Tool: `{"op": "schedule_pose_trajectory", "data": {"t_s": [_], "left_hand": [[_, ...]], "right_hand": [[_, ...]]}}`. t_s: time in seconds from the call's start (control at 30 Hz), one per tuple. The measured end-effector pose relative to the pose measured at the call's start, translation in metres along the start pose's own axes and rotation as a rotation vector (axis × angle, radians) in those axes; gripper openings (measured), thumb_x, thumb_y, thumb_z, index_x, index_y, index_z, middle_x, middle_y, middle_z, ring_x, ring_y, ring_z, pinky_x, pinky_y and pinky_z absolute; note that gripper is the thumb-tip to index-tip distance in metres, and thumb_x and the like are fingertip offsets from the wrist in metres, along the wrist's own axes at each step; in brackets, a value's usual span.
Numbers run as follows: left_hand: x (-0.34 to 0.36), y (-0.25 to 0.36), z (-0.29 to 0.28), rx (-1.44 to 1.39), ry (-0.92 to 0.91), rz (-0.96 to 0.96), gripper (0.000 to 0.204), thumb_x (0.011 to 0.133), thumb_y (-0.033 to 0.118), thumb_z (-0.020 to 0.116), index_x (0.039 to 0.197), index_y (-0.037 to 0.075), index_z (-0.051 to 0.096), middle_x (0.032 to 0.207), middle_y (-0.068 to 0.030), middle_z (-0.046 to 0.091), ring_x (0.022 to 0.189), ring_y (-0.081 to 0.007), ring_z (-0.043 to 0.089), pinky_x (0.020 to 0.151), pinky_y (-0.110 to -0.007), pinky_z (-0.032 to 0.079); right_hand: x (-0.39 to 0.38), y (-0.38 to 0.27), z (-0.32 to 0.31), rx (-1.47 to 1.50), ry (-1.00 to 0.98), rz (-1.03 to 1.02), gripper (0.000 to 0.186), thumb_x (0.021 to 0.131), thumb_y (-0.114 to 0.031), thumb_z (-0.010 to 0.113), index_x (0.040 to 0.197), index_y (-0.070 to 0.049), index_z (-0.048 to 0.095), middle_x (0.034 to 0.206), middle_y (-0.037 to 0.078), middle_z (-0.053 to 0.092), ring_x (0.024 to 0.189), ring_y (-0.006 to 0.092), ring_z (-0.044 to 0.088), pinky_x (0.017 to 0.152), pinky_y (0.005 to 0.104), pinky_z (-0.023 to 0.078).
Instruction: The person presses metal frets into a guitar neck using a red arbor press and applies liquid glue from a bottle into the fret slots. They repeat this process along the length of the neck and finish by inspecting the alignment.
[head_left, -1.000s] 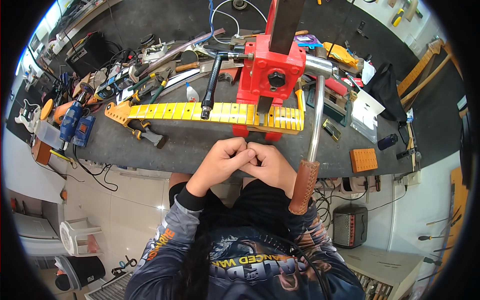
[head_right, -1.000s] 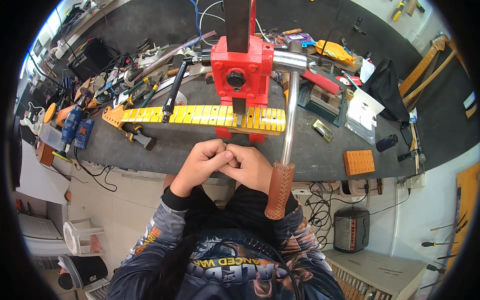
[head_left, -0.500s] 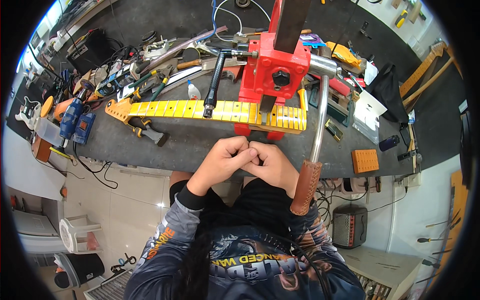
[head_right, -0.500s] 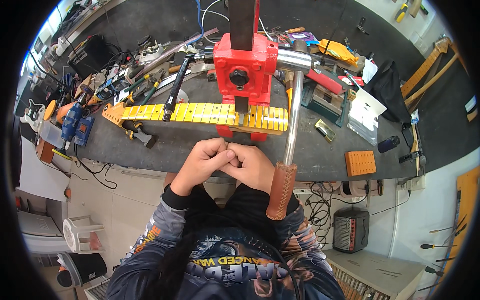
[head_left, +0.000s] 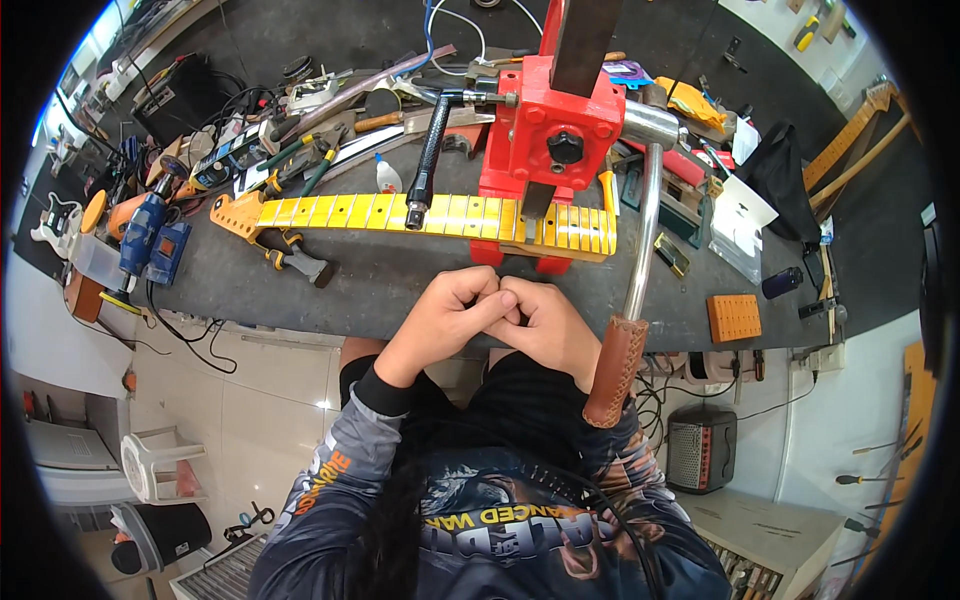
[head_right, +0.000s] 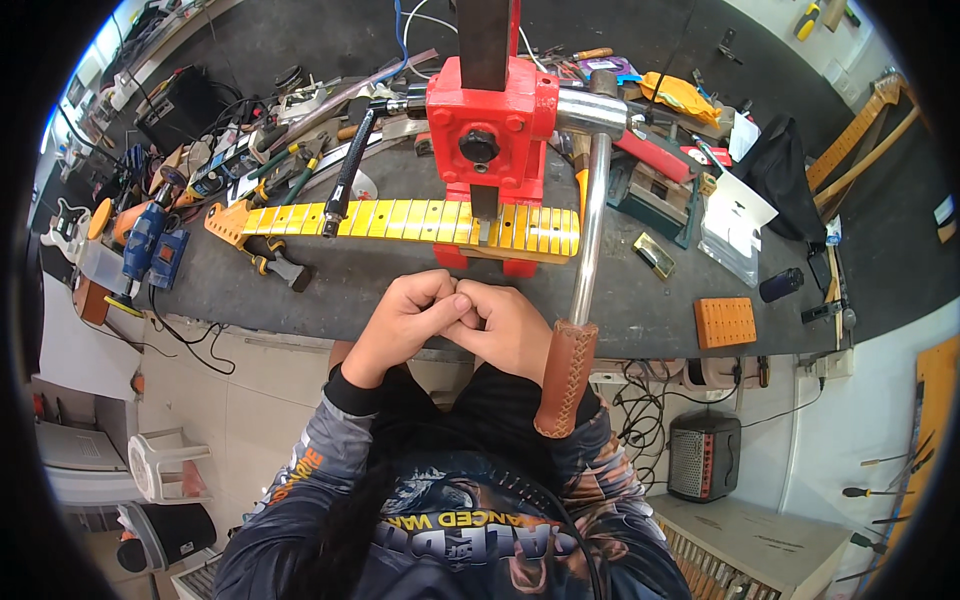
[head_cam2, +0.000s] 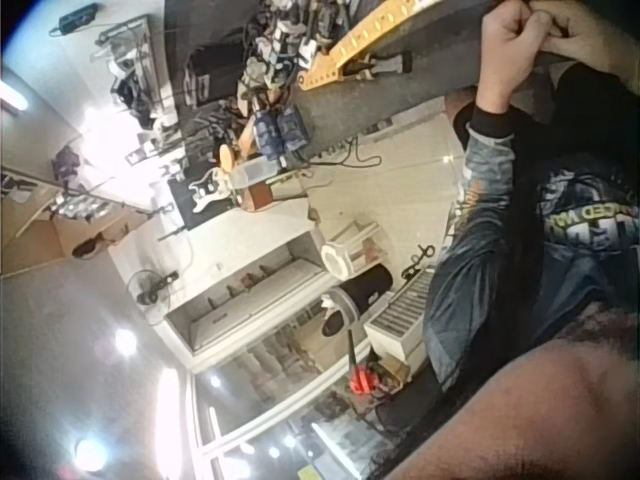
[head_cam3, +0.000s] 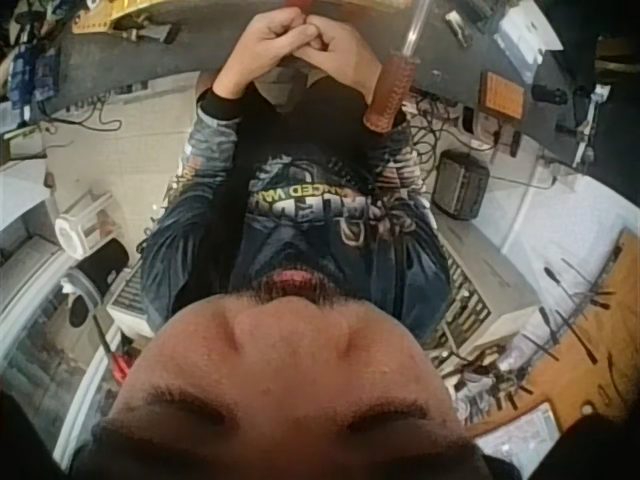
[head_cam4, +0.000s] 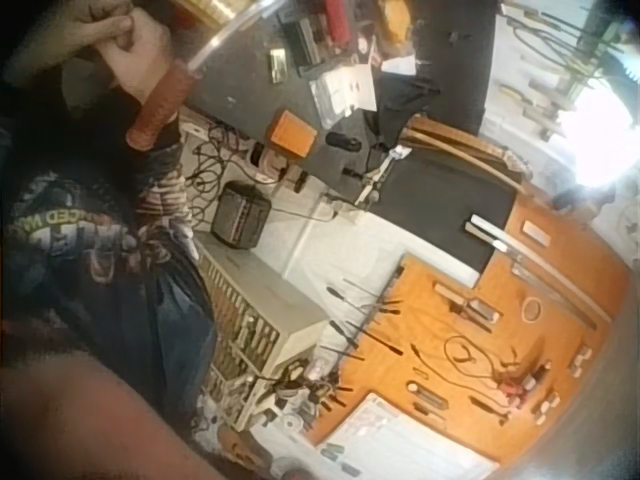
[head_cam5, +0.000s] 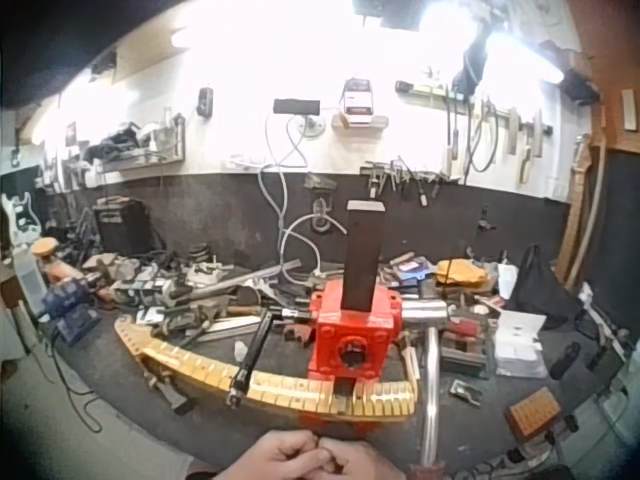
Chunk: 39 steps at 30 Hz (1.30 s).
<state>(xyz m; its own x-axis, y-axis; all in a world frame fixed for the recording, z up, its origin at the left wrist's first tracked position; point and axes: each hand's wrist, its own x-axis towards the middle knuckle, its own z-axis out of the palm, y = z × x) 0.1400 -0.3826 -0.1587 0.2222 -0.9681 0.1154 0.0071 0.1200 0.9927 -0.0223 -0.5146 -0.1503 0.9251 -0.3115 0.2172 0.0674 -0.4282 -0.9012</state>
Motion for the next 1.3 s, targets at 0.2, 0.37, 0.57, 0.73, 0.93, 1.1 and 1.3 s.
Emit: {"op": "schedule_pose_trajectory", "data": {"t_s": [0.2, 0.37, 0.57, 0.73, 0.93, 1.1, 1.3], "left_hand": [[-0.0001, -0.0036, -0.0011, 0.019, 0.001, 0.015, 0.029, 0.113, 0.015, 0.071, 0.088, 0.001, 0.062, 0.092, -0.0075, 0.080, 0.088, -0.0099, 0.072, 0.079, -0.028, 0.057], [0.0006, -0.0076, -0.0028, 0.049, 0.006, 0.030, 0.029, 0.113, 0.015, 0.072, 0.089, 0.002, 0.062, 0.092, -0.0071, 0.080, 0.087, -0.0093, 0.071, 0.076, -0.027, 0.055], [0.0003, -0.0004, -0.0005, 0.024, 0.002, 0.021, 0.029, 0.113, 0.015, 0.072, 0.089, 0.001, 0.062, 0.092, -0.0075, 0.080, 0.087, -0.0093, 0.071, 0.077, -0.027, 0.056], [-0.0004, -0.0064, -0.0022, 0.034, 0.007, 0.018, 0.029, 0.113, 0.015, 0.072, 0.089, 0.001, 0.062, 0.093, -0.0084, 0.080, 0.088, -0.0100, 0.072, 0.078, -0.028, 0.057], [0.0004, -0.0059, -0.0016, 0.029, 0.001, 0.015, 0.029, 0.113, 0.015, 0.072, 0.089, 0.001, 0.062, 0.093, -0.0083, 0.080, 0.089, -0.0106, 0.072, 0.079, -0.028, 0.057], [0.0001, -0.0055, -0.0020, 0.053, 0.011, 0.018, 0.030, 0.112, 0.015, 0.072, 0.089, 0.001, 0.061, 0.092, -0.0080, 0.079, 0.089, -0.0109, 0.071, 0.080, -0.028, 0.056], [-0.0001, -0.0055, -0.0021, 0.057, 0.009, 0.015, 0.030, 0.113, 0.016, 0.072, 0.088, 0.002, 0.061, 0.092, -0.0079, 0.079, 0.088, -0.0108, 0.071, 0.079, -0.028, 0.056]], "right_hand": [[-0.0011, -0.0009, -0.0005, 0.017, -0.002, 0.031, 0.024, 0.100, -0.018, 0.084, 0.107, -0.002, 0.068, 0.075, 0.006, 0.058, 0.066, 0.0160, 0.052, 0.065, 0.0368, 0.048], [0.0001, -0.0008, -0.0009, -0.004, -0.001, 0.021, 0.024, 0.099, -0.017, 0.084, 0.108, -0.002, 0.068, 0.075, 0.005, 0.058, 0.067, 0.0155, 0.052, 0.065, 0.0367, 0.048], [0.0000, 0.0007, 0.0010, 0.051, 0.001, 0.043, 0.024, 0.099, -0.017, 0.084, 0.107, -0.002, 0.068, 0.075, 0.006, 0.058, 0.066, 0.0169, 0.053, 0.065, 0.0373, 0.048], [-0.0003, -0.0012, -0.0003, 0.011, -0.001, 0.030, 0.024, 0.098, -0.017, 0.085, 0.105, -0.001, 0.067, 0.075, 0.007, 0.059, 0.067, 0.0172, 0.053, 0.066, 0.0376, 0.048], [-0.0009, 0.0040, -0.0022, -0.001, -0.008, 0.020, 0.025, 0.099, -0.018, 0.084, 0.100, -0.001, 0.065, 0.075, 0.007, 0.058, 0.067, 0.0165, 0.052, 0.065, 0.0374, 0.048], [-0.0003, 0.0035, -0.0035, 0.036, -0.010, 0.058, 0.026, 0.100, -0.018, 0.083, 0.099, -0.001, 0.064, 0.075, 0.006, 0.058, 0.069, 0.0142, 0.052, 0.065, 0.0366, 0.048], [-0.0002, 0.0009, -0.0014, 0.028, -0.005, 0.049, 0.025, 0.100, -0.018, 0.083, 0.100, -0.001, 0.065, 0.075, 0.005, 0.058, 0.068, 0.0143, 0.052, 0.065, 0.0362, 0.048]]}}
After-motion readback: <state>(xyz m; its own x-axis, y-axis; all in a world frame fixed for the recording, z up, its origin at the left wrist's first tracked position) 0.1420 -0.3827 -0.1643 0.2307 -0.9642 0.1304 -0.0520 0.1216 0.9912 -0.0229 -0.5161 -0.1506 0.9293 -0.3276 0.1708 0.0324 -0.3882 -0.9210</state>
